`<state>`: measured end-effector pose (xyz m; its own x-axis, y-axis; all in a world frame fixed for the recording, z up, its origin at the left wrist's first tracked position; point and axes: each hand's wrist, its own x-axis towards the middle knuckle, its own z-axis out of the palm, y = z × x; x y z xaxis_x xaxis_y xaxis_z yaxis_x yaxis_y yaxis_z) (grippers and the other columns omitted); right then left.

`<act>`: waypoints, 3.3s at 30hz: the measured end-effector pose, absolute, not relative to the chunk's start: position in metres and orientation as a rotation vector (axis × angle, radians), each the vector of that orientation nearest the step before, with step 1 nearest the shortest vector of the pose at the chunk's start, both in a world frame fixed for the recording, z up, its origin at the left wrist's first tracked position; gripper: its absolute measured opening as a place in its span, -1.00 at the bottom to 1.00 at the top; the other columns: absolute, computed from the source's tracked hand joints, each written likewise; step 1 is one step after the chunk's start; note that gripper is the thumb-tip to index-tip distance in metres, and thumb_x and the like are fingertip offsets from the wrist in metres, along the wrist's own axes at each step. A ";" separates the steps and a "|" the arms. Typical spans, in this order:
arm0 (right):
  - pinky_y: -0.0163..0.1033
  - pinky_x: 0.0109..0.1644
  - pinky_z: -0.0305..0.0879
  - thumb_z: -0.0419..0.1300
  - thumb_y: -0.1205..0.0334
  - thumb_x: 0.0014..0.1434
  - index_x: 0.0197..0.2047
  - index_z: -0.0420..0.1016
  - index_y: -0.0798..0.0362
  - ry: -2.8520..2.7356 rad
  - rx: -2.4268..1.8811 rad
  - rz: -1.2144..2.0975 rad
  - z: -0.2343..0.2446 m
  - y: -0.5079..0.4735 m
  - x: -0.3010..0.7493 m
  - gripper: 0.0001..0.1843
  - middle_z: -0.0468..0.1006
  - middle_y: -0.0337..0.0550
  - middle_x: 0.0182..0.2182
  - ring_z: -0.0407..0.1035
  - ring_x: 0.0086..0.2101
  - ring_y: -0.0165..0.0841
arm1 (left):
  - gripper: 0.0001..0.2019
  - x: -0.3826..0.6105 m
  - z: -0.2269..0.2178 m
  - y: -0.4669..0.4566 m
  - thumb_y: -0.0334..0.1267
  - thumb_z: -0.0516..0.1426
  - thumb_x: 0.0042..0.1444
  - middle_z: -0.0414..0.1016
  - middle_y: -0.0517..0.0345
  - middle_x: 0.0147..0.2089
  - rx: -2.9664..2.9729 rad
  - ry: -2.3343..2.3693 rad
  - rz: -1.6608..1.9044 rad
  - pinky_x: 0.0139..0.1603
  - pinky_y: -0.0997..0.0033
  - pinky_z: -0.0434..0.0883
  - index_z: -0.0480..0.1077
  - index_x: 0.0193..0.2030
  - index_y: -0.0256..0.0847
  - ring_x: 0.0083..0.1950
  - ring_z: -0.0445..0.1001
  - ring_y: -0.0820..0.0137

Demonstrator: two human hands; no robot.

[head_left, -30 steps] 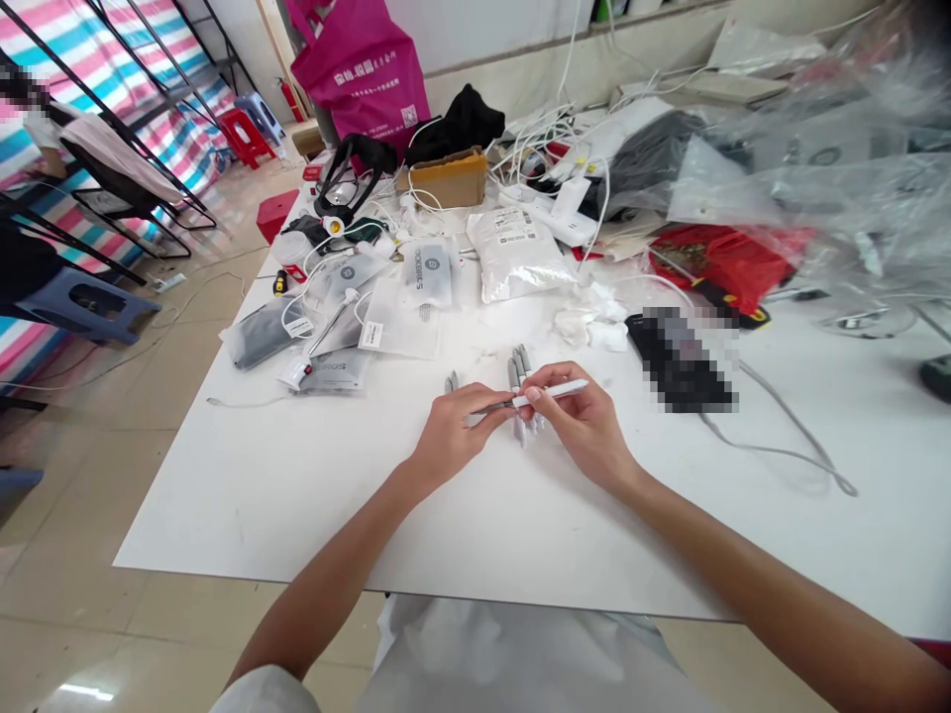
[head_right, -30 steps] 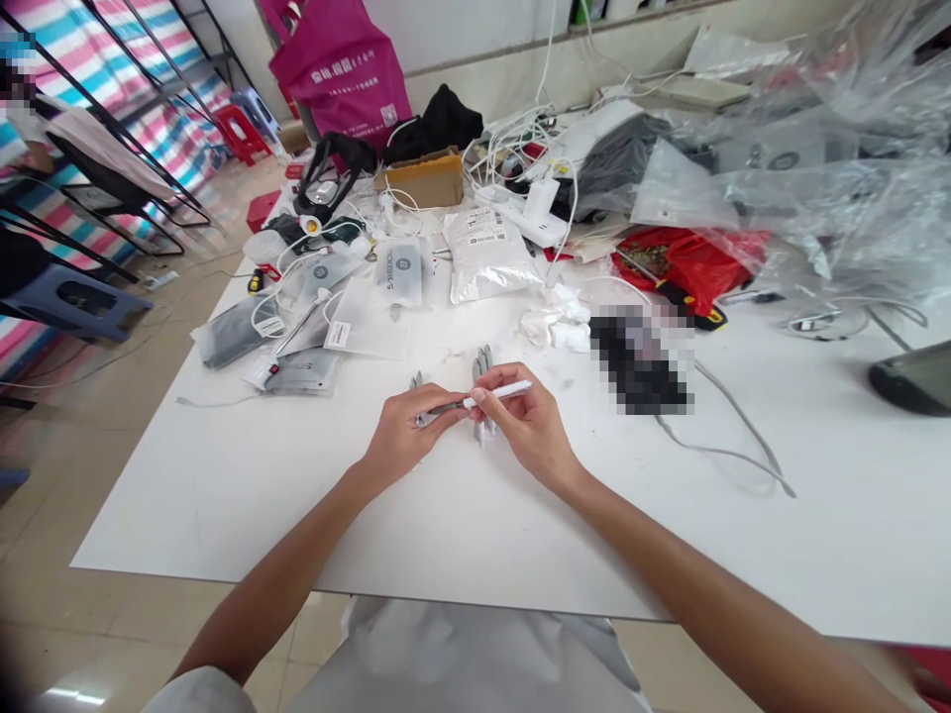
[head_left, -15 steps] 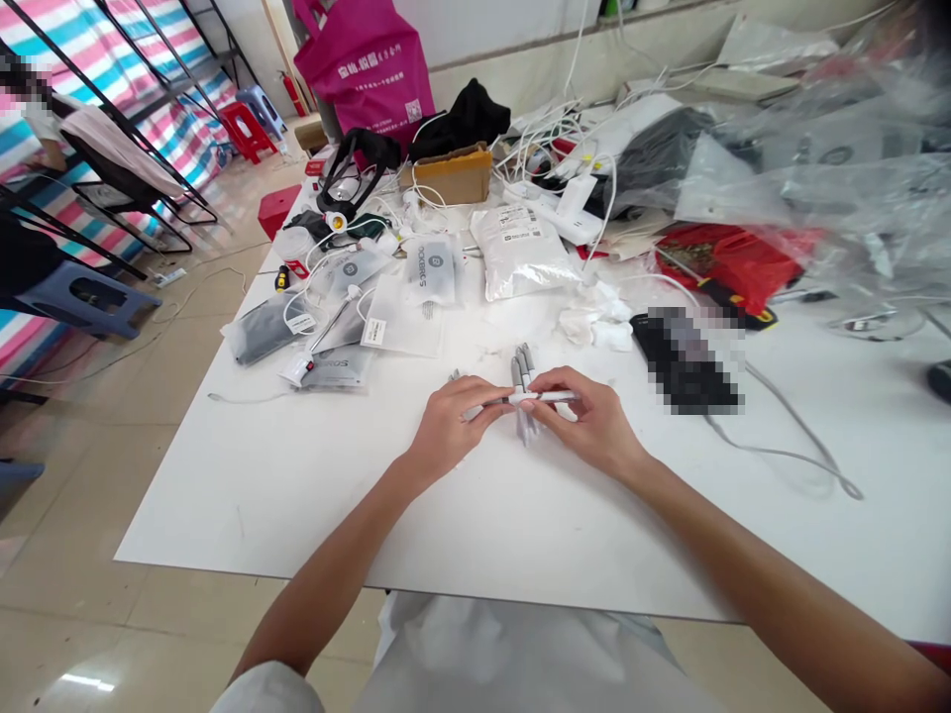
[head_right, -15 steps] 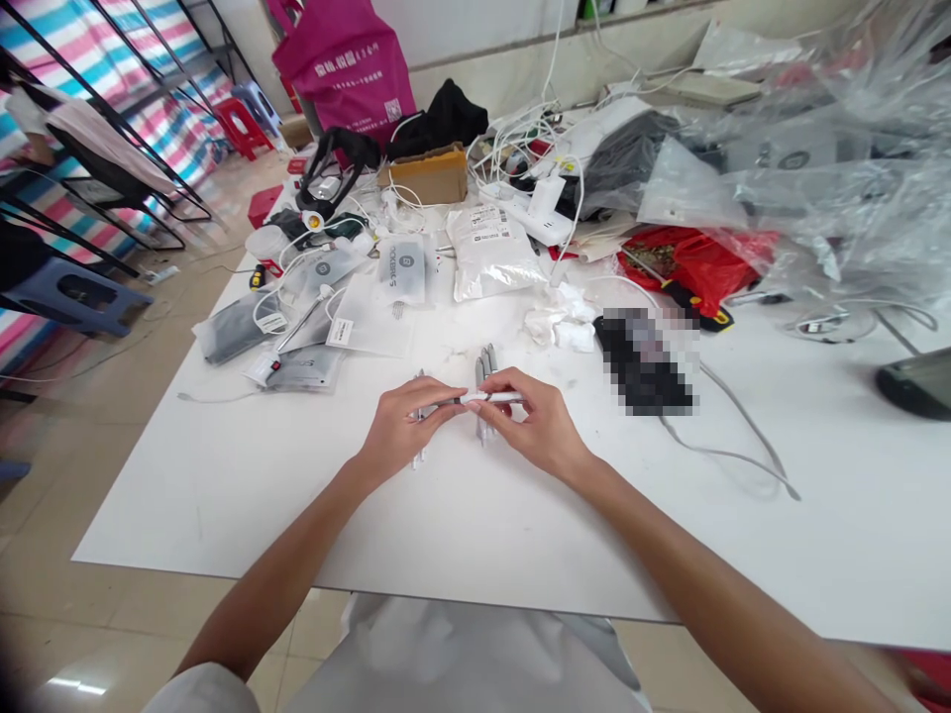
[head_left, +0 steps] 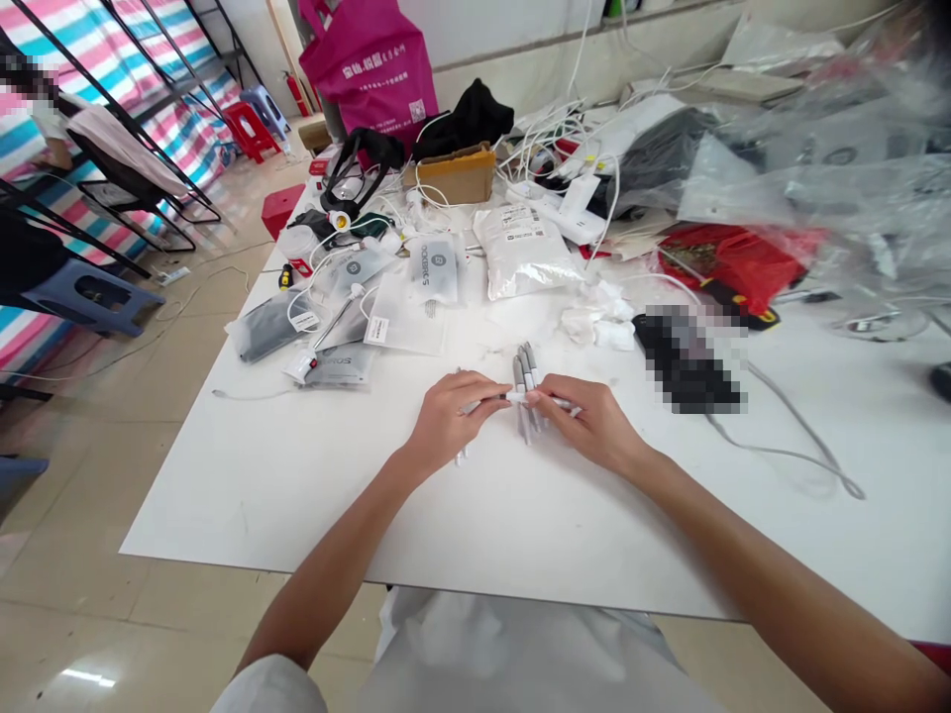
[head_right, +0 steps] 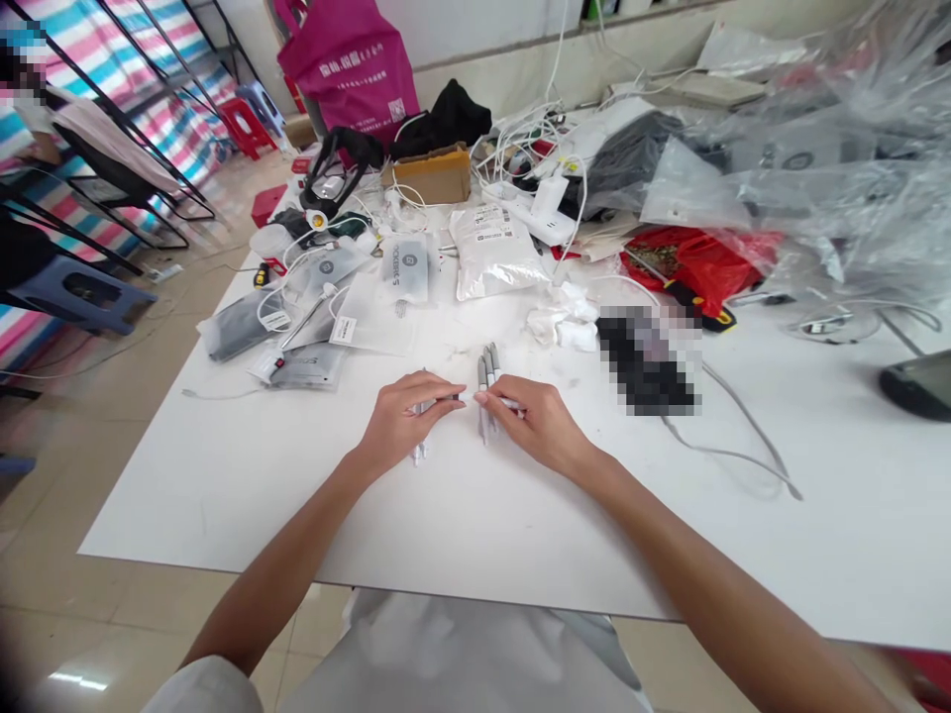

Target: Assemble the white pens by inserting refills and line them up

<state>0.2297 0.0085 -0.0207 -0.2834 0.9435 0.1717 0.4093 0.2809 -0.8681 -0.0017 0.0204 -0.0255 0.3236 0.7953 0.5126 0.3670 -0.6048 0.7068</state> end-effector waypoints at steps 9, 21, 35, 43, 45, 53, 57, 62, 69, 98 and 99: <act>-0.20 -0.35 0.22 0.16 -0.12 0.48 -0.20 0.61 -0.01 -1.958 -1.218 0.867 -0.024 0.010 0.231 -0.60 0.58 -0.18 -0.39 0.31 -0.44 -0.36 | -0.86 -0.003 -0.027 0.021 -0.22 0.31 0.37 0.72 0.04 -0.14 2.162 1.002 1.168 -0.07 0.24 0.51 0.69 -0.01 -0.08 -0.14 0.65 0.30; -0.18 -0.34 0.26 0.22 0.03 0.48 -0.03 0.59 -0.05 -1.872 -1.131 0.680 -0.031 0.014 0.234 -0.79 0.55 -0.16 -0.30 0.27 -0.43 -0.38 | -0.87 -0.015 -0.001 0.029 -0.14 0.38 0.27 0.67 0.07 -0.16 1.630 1.088 1.176 -0.05 0.34 0.54 0.69 -0.19 -0.13 -0.12 0.61 0.33; -0.19 -0.36 0.32 0.23 0.08 0.47 -0.01 0.60 -0.04 -1.894 -1.091 0.616 -0.034 0.015 0.233 -0.82 0.54 -0.15 -0.30 0.33 -0.44 -0.38 | -0.72 -0.008 -0.006 0.027 -0.15 0.41 0.23 0.71 -0.03 0.05 1.423 1.091 1.198 0.21 0.16 0.55 0.65 0.04 -0.14 0.09 0.67 0.20; -0.19 -0.35 0.33 0.21 0.02 0.47 -0.01 0.62 -0.04 -1.895 -1.106 0.633 -0.032 0.017 0.235 -0.76 0.55 -0.13 -0.32 0.35 -0.42 -0.35 | -0.73 -0.012 -0.013 0.032 -0.03 0.40 0.23 0.72 -0.01 -0.14 1.387 1.191 1.114 -0.03 0.27 0.57 0.67 -0.10 -0.19 -0.12 0.67 0.28; -0.18 -0.36 0.33 0.20 0.00 0.48 -0.01 0.63 -0.05 -1.894 -1.117 0.652 -0.031 0.016 0.235 -0.75 0.54 -0.13 -0.34 0.35 -0.43 -0.34 | -0.74 -0.012 -0.014 0.033 -0.07 0.43 0.18 0.71 -0.02 -0.09 1.417 1.110 1.129 0.02 0.26 0.58 0.67 -0.13 -0.20 -0.09 0.67 0.28; -0.16 -0.38 0.29 0.20 -0.07 0.46 -0.07 0.66 -0.05 -1.848 -1.167 0.700 -0.025 0.011 0.231 -0.68 0.57 -0.13 -0.38 0.36 -0.43 -0.32 | -0.78 -0.008 -0.015 0.031 -0.08 0.42 0.21 0.71 0.01 -0.21 1.359 1.093 1.117 -0.04 0.22 0.63 0.69 -0.18 -0.19 -0.16 0.69 0.27; -0.18 -0.41 0.25 0.20 -0.12 0.45 -0.17 0.66 -0.03 -1.780 -1.228 0.853 -0.023 0.012 0.231 -0.64 0.62 -0.14 -0.38 0.38 -0.43 -0.32 | -0.81 -0.009 -0.014 0.030 -0.19 0.43 0.21 0.72 0.02 -0.03 1.450 1.007 1.180 0.09 0.24 0.59 0.69 -0.05 -0.12 0.03 0.68 0.26; -0.17 -0.39 0.27 0.27 -0.17 0.39 -0.14 0.69 -0.03 -1.726 -1.224 0.880 -0.024 0.014 0.230 -0.62 0.65 -0.14 -0.35 0.37 -0.43 -0.33 | -0.75 -0.011 -0.014 0.031 -0.06 0.40 0.24 0.71 0.05 -0.28 1.349 1.127 1.108 -0.10 0.26 0.63 0.71 -0.11 -0.19 -0.26 0.67 0.32; -0.20 -0.38 0.29 0.40 -0.21 0.25 -0.24 0.73 -0.03 -1.519 -1.281 1.180 -0.016 0.016 0.234 -0.61 0.67 -0.12 -0.32 0.43 -0.37 -0.29 | -0.81 -0.010 -0.013 0.028 -0.08 0.39 0.25 0.69 0.09 -0.25 1.448 1.085 1.138 -0.08 0.27 0.61 0.71 -0.18 -0.14 -0.22 0.69 0.30; -0.16 -0.60 -0.22 0.14 -0.30 0.31 -0.51 -0.13 -0.08 -0.780 -0.808 1.505 -0.016 0.042 0.288 -0.33 -0.22 -0.37 -0.63 -0.33 -0.62 -0.41 | -0.79 -0.010 -0.023 0.035 -0.22 0.14 0.49 0.72 0.01 0.01 2.398 1.047 1.071 0.16 0.13 0.49 0.57 0.14 -0.10 0.06 0.64 0.23; -0.17 -0.60 -0.23 0.15 -0.30 0.30 -0.52 -0.13 -0.08 -0.759 -0.806 1.511 -0.016 0.042 0.287 -0.33 -0.22 -0.37 -0.63 -0.34 -0.62 -0.41 | -0.74 -0.002 -0.022 0.032 -0.21 0.13 0.50 0.70 -0.01 0.10 2.421 0.992 1.004 0.22 0.11 0.49 0.53 0.22 -0.09 0.14 0.63 0.21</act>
<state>0.2873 0.0424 -0.0159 -0.0574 0.9963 -0.0633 -0.5439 -0.0844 -0.8349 -0.0022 0.0318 -0.0215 0.5071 0.7135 0.4835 0.4749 -0.6994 0.5341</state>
